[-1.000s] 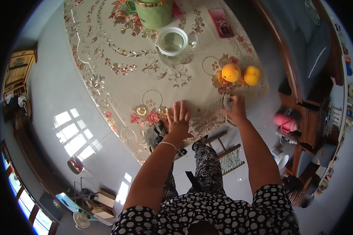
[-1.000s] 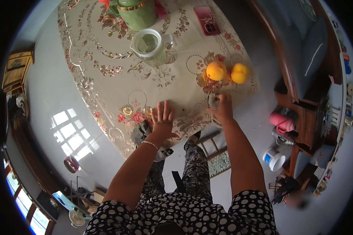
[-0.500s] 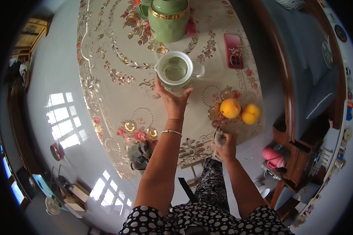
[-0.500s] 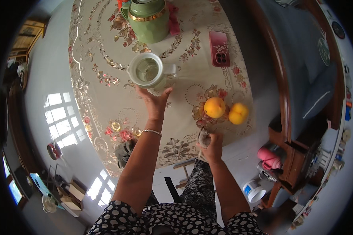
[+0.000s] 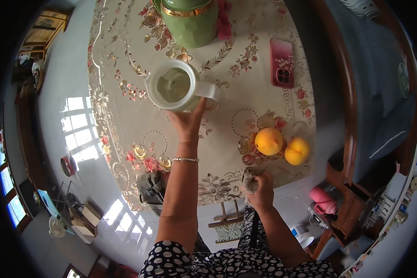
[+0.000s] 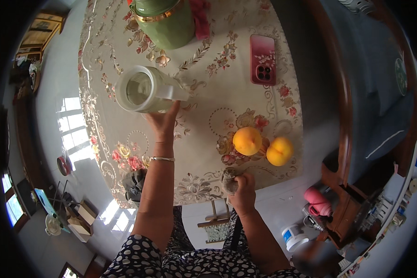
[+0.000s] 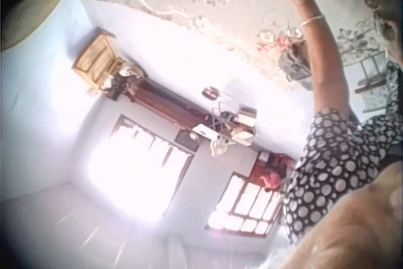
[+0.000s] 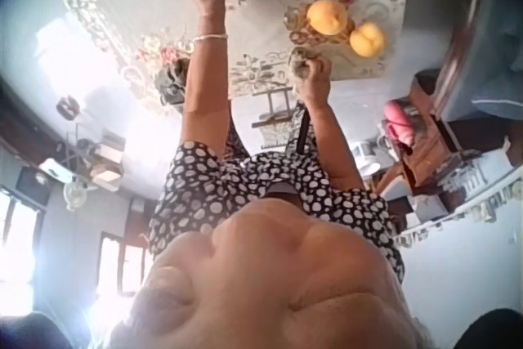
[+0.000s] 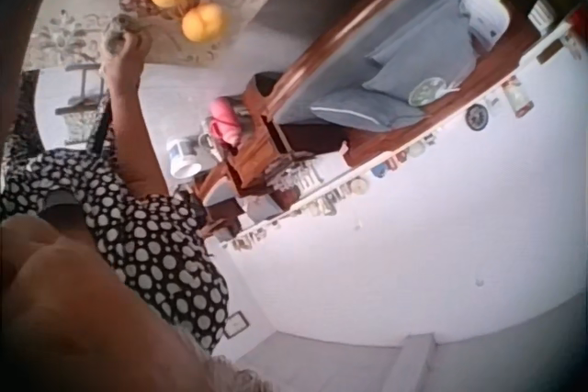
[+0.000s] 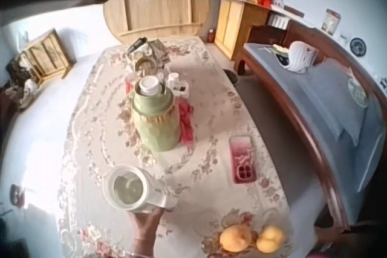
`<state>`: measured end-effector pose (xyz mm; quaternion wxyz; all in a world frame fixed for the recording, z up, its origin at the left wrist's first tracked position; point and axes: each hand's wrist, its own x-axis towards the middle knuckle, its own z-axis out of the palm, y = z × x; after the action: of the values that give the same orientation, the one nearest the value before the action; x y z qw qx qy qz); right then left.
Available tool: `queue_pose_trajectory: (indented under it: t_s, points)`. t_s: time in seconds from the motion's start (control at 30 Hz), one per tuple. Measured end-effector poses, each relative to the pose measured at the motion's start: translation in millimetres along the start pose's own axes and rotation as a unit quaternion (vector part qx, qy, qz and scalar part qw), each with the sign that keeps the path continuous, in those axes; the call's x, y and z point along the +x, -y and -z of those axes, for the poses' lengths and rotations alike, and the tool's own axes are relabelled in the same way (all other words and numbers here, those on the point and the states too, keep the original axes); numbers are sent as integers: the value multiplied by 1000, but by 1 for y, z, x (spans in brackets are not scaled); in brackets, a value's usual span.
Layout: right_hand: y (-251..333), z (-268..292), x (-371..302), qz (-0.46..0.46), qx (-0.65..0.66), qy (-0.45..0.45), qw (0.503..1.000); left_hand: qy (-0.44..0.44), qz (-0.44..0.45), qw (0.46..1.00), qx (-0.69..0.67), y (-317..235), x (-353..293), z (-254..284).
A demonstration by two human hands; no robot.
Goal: The person wipes a floral-patterned tablecloth with a cloth, moving items like a green thermos, a glass jar, and oranges to reach different areas. They fold the cloth and continue wiping the surface systematically.
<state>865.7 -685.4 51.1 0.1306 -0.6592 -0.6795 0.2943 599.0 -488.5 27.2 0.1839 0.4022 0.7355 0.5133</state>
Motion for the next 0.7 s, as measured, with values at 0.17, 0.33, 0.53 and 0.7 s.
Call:
queue_pose_trajectory:
  t_s: [0.17,0.33,0.53,0.7]
  points:
    - [-2,-2,0,21,-19,-6,1000,-83,-53,985,-139,33,48,-3]
    - [1,-1,3,17,-18,-12,1000,-85,-52,992,-79,18,109,4]
    - [4,1,2,16,-36,-2,999,-102,-34,993,44,47,170,-3]
    - [2,-1,1,13,-36,5,999,-79,-4,991,105,50,180,-4]
